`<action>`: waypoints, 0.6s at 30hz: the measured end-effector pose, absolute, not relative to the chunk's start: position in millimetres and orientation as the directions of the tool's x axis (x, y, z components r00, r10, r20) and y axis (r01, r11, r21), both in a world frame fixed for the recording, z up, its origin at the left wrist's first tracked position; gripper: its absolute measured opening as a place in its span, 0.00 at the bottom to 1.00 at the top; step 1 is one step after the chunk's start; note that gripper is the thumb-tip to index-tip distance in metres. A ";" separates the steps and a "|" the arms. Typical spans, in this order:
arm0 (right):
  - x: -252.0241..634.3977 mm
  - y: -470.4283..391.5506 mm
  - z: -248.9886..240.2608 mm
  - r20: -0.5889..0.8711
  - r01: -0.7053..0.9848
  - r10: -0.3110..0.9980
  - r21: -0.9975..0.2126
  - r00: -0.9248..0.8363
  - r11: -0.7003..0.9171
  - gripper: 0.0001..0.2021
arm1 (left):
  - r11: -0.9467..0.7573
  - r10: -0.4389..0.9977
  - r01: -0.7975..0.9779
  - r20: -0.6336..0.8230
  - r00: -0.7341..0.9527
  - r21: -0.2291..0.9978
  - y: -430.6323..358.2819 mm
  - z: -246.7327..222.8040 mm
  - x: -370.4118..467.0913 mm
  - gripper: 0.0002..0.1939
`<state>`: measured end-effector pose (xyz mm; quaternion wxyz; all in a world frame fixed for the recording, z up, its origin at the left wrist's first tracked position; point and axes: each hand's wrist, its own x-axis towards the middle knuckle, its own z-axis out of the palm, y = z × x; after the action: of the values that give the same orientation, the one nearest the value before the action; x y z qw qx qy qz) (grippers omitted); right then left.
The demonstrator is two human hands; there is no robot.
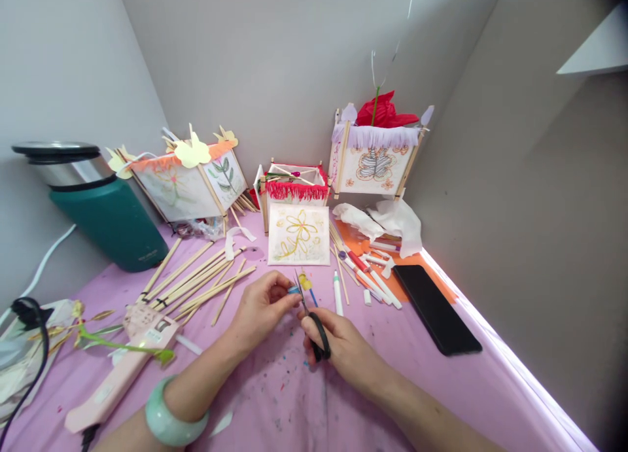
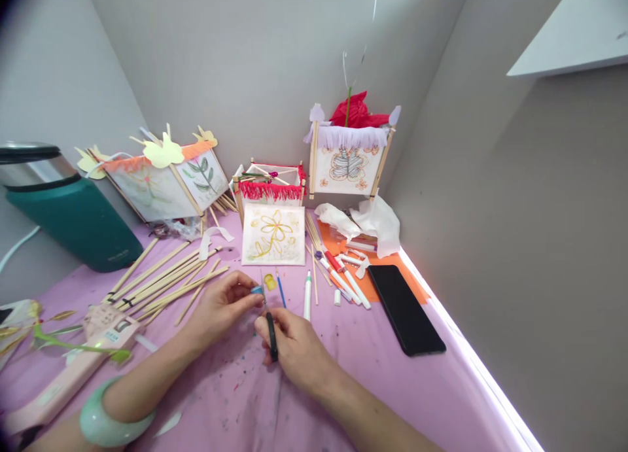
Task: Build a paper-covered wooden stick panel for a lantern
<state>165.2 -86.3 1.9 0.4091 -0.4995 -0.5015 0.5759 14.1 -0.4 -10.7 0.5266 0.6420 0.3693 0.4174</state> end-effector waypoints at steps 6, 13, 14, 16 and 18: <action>164.2 -89.9 -1.1 -0.224 0.115 0.966 -0.971 -0.131 -0.210 0.16 | -0.120 0.920 0.156 0.051 0.389 0.981 3.8 -12.6 10.4 0.13; 161.1 -90.3 -2.2 -0.200 0.250 0.978 -0.951 -0.053 -0.181 0.14 | -0.124 0.919 0.218 0.029 0.393 0.968 6.1 -14.4 9.4 0.13; 161.2 -89.6 -3.6 -0.189 0.258 0.981 -0.951 -0.045 -0.171 0.14 | -0.131 0.919 0.218 0.035 0.393 0.967 6.7 -13.1 8.9 0.13; 163.5 -87.6 -5.5 -0.187 0.266 0.981 -0.950 -0.053 -0.166 0.14 | -0.183 0.925 0.252 0.080 0.371 0.950 8.0 -9.1 7.0 0.12; 169.5 -85.0 -4.3 -0.184 0.308 0.980 -0.939 -0.071 -0.154 0.15 | -0.283 0.930 0.358 0.164 0.329 0.890 9.5 -4.5 4.1 0.09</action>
<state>169.5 -85.0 -4.3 0.3478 -0.5860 -0.5498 0.4831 4.1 9.5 -4.5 0.3934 0.7139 0.4511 0.3634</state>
